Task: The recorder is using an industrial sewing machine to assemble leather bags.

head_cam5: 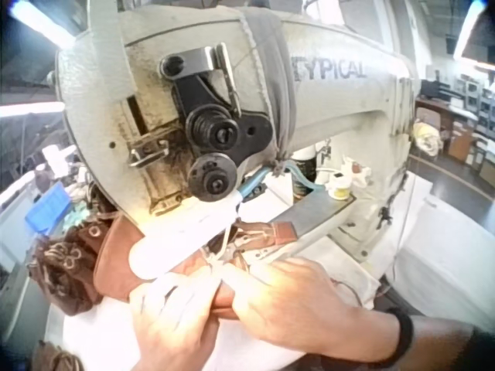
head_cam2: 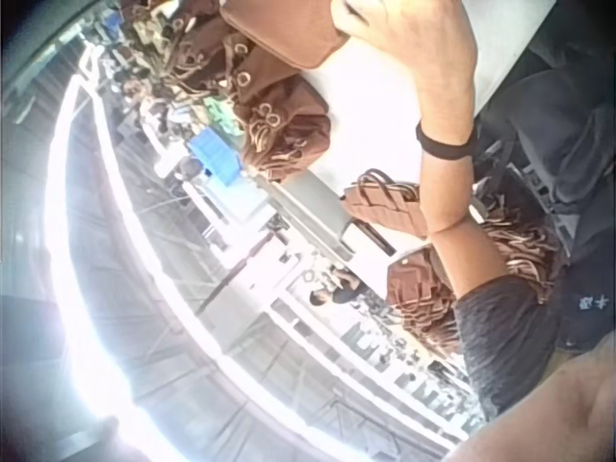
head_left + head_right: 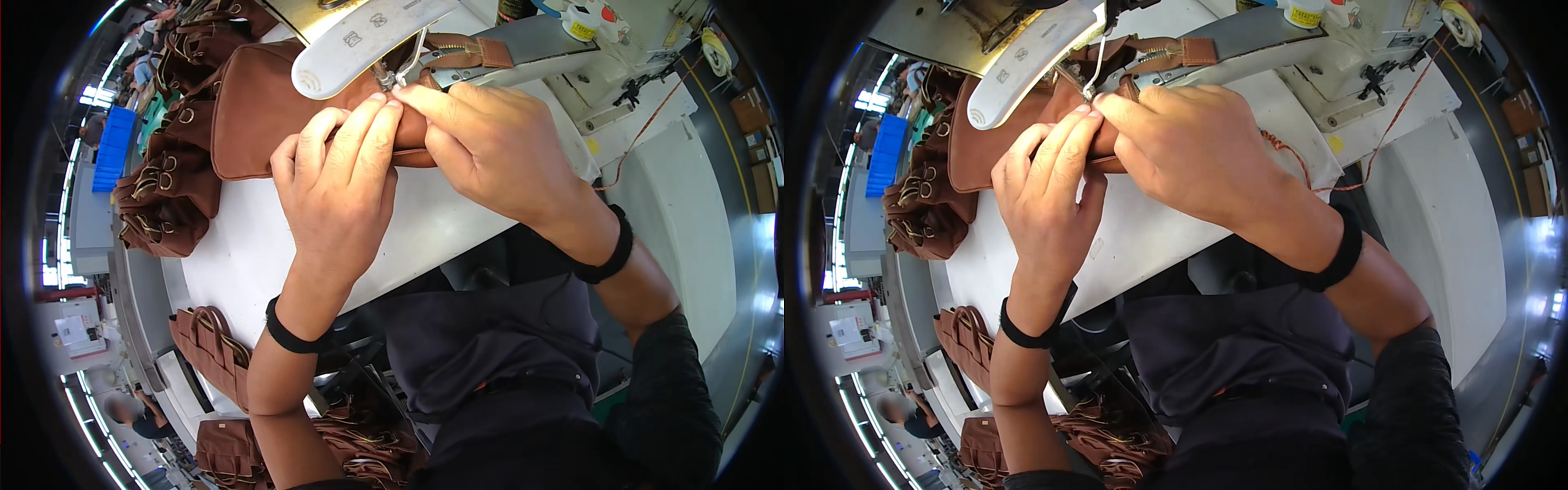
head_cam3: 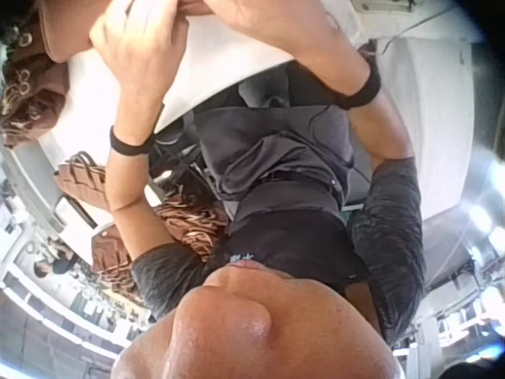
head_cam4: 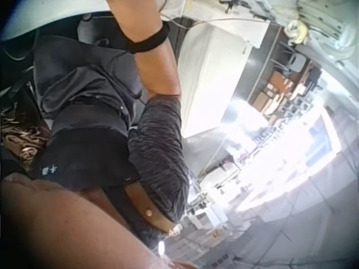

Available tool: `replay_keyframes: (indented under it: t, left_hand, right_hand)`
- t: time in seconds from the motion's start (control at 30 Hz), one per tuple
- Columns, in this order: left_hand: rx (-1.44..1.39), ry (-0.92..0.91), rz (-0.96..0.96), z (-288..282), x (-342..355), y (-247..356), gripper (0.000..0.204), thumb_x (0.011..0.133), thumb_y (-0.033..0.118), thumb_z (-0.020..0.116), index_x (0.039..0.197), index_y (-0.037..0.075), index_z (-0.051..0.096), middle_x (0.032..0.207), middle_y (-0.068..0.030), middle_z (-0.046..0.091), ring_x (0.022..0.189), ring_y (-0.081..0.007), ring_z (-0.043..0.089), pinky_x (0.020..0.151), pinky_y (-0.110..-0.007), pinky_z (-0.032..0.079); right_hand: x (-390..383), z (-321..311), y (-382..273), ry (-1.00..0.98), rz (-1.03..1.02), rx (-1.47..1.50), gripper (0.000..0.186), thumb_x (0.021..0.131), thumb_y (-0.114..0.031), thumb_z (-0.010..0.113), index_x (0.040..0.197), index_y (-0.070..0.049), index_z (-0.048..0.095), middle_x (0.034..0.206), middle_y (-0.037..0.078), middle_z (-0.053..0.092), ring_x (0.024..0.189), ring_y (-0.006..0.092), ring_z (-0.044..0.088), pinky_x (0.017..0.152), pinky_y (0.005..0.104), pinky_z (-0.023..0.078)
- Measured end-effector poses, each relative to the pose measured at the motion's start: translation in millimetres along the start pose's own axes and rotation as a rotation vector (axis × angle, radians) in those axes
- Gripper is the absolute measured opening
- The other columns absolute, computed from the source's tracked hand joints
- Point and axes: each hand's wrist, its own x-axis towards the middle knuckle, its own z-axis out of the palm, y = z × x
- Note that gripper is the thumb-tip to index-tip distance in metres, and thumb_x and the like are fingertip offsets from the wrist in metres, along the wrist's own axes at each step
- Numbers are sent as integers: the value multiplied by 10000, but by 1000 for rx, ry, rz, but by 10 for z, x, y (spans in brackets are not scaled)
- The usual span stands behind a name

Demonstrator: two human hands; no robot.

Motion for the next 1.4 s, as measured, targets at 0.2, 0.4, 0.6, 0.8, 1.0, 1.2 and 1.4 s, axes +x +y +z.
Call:
replay_keyframes:
  t: [0.2, 0.4, 0.6, 0.8, 1.0, 1.2, 1.4]
  left_hand:
    - [-54, -10, -84, -5, 27, 66, 537, 742, -6, 742, 1267, 106, 727, 1261, 18, 754, 1146, -212, 641, 996, -410, 432]
    - [-78, 6, -94, 14, 39, 50, 552, 716, -14, 753, 1251, 120, 731, 1239, 28, 761, 1121, -211, 654, 968, -403, 444]
    - [-109, 18, -97, 6, 25, 12, 548, 714, 1, 792, 1248, 116, 746, 1240, 21, 774, 1122, -219, 672, 962, -377, 460]
    - [-119, 30, -100, 26, 18, -3, 542, 705, 17, 793, 1233, 131, 748, 1222, 25, 779, 1102, -207, 674, 951, -373, 460]
    - [-124, 66, -76, 43, 16, -22, 522, 699, 28, 789, 1207, 144, 761, 1209, 40, 782, 1088, -203, 676, 940, -374, 466]
    - [-156, 62, -106, 59, 22, -49, 512, 695, 30, 788, 1193, 152, 780, 1199, 56, 791, 1082, -202, 682, 918, -365, 473]
    - [-172, 36, -105, 62, 30, -116, 509, 699, 30, 787, 1194, 150, 784, 1221, 58, 796, 1083, -202, 683, 917, -360, 474]
  right_hand:
    - [50, 22, 37, 26, -20, -2, 321, 925, -58, 639, 1227, -45, 747, 869, 91, 724, 760, 302, 694, 679, 428, 547]
    - [61, 34, 82, 37, -13, 46, 295, 942, -55, 619, 1198, -19, 759, 1014, 139, 785, 878, 336, 739, 783, 434, 588]
    - [67, 39, 67, 33, 16, 113, 290, 964, -60, 625, 1217, -17, 759, 1011, 162, 787, 887, 342, 748, 786, 435, 592]
    - [55, 42, 62, 37, 38, 116, 283, 964, -57, 641, 1218, -22, 759, 969, 174, 784, 843, 350, 746, 752, 430, 592]
    - [71, 76, 61, 102, 19, 133, 256, 958, -101, 615, 1165, -30, 749, 855, 147, 745, 778, 335, 716, 712, 450, 567]
    - [72, 74, 72, 64, 33, 142, 258, 963, -103, 609, 1167, -28, 748, 864, 151, 750, 781, 339, 717, 715, 449, 568]
    - [113, 77, 25, 81, 48, 128, 260, 966, -130, 594, 1143, -9, 741, 817, 147, 738, 774, 333, 714, 709, 461, 559]
